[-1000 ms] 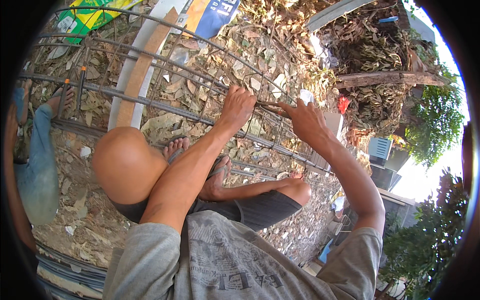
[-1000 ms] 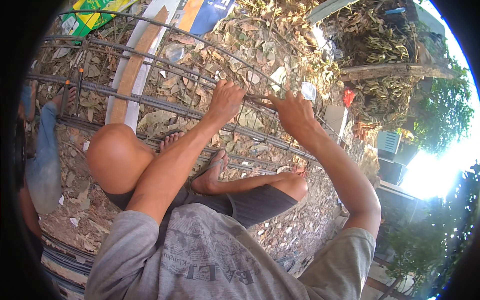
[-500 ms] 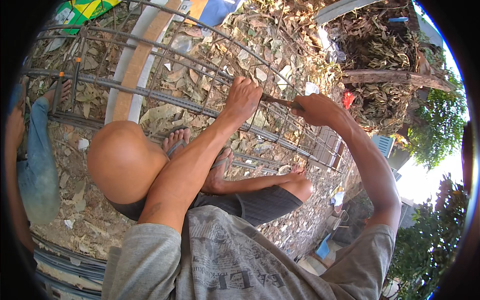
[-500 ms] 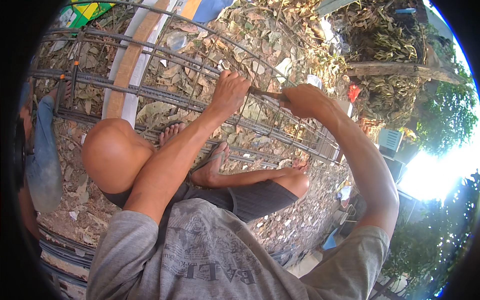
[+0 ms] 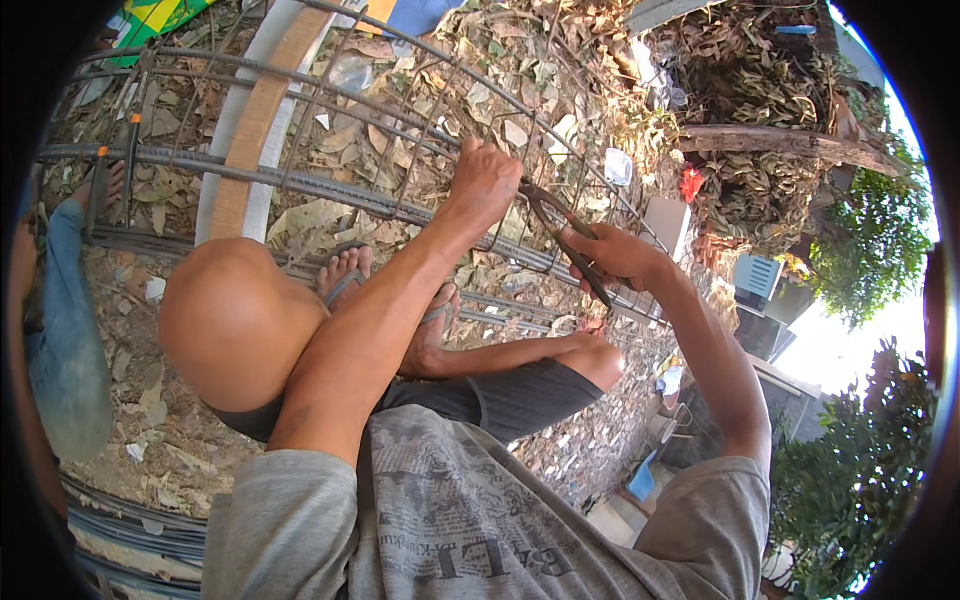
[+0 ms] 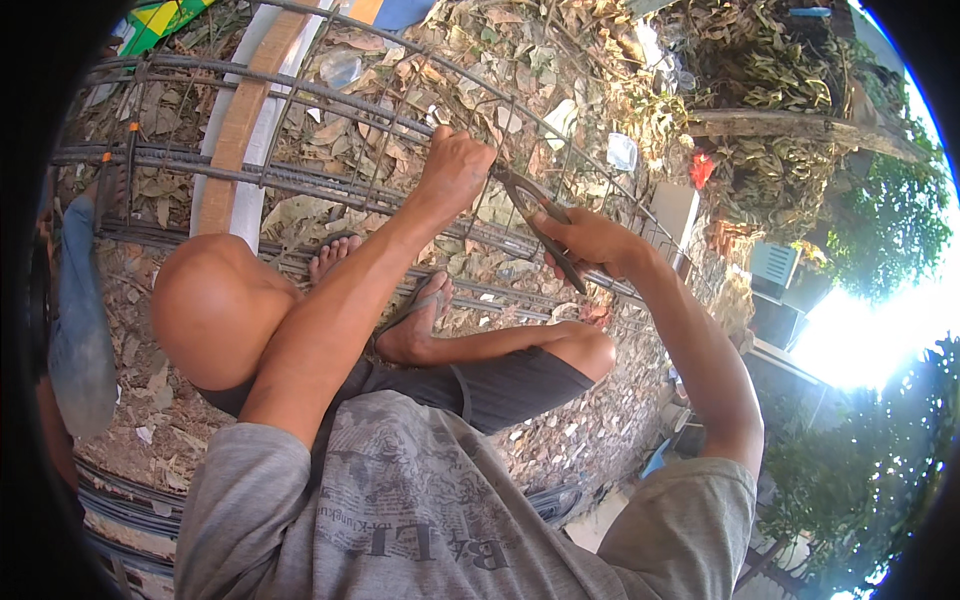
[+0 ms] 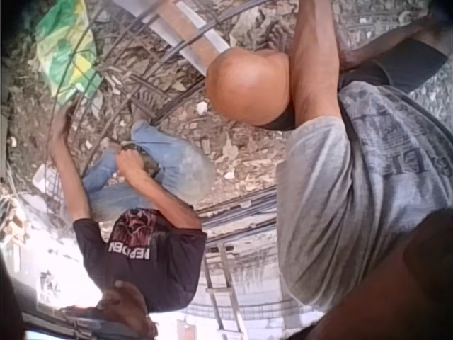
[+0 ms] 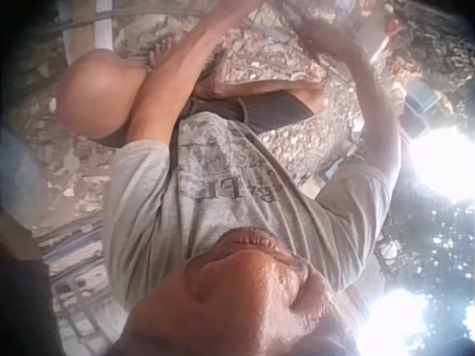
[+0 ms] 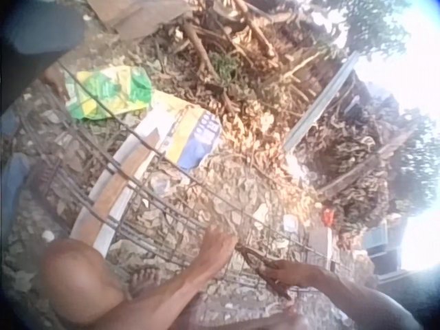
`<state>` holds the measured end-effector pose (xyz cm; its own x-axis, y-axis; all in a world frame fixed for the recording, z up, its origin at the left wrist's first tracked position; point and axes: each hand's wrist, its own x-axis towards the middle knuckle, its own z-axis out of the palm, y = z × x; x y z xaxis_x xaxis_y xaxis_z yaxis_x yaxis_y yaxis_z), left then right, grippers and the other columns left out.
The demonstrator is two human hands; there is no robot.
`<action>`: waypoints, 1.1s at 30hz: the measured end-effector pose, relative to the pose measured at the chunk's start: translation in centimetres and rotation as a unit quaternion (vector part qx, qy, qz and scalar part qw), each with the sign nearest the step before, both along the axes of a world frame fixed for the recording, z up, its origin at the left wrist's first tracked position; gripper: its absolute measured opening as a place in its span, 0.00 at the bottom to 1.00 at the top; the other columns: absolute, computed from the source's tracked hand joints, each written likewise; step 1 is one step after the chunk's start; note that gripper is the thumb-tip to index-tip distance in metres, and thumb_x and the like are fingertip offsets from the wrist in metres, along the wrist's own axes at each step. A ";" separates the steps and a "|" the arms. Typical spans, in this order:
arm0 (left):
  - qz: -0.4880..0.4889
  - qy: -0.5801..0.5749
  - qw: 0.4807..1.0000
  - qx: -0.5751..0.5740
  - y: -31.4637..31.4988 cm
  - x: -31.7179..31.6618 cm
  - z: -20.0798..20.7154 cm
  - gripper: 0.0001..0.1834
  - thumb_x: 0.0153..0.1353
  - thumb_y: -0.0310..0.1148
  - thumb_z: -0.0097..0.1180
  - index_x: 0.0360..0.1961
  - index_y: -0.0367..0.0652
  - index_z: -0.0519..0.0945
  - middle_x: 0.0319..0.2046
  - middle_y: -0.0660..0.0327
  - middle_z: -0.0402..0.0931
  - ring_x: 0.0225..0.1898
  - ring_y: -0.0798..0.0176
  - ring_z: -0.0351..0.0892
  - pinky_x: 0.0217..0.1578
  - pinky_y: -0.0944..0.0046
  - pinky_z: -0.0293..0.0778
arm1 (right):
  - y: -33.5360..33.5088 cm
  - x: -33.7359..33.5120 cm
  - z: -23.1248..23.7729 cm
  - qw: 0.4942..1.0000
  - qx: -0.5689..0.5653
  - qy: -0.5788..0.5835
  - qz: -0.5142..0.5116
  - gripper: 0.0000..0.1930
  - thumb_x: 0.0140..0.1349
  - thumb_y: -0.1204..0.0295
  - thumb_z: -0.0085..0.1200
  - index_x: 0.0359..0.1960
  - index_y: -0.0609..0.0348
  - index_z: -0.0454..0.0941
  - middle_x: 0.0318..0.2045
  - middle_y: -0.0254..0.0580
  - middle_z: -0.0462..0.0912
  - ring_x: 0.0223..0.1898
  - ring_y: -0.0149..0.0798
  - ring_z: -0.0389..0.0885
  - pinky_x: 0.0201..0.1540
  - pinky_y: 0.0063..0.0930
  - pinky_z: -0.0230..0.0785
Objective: The person constructs a rebar frame by wrapping thin wire around the intersections of metal rods and tightening them using pliers.
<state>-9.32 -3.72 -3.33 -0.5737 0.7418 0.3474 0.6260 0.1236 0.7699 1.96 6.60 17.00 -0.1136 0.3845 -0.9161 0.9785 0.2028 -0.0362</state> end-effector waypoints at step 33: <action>0.027 -0.004 0.998 0.050 0.0 0.1 -1.0 0.14 0.59 0.23 0.52 0.16 0.43 0.80 0.19 0.53 0.78 0.27 0.57 0.76 0.45 0.54 0.68 | 2.0 -3.5 3.5 0.982 -0.004 -0.043 0.186 0.27 0.70 0.53 0.60 0.59 0.62 0.77 0.23 0.35 0.80 0.19 0.29 0.79 0.22 0.26 0.71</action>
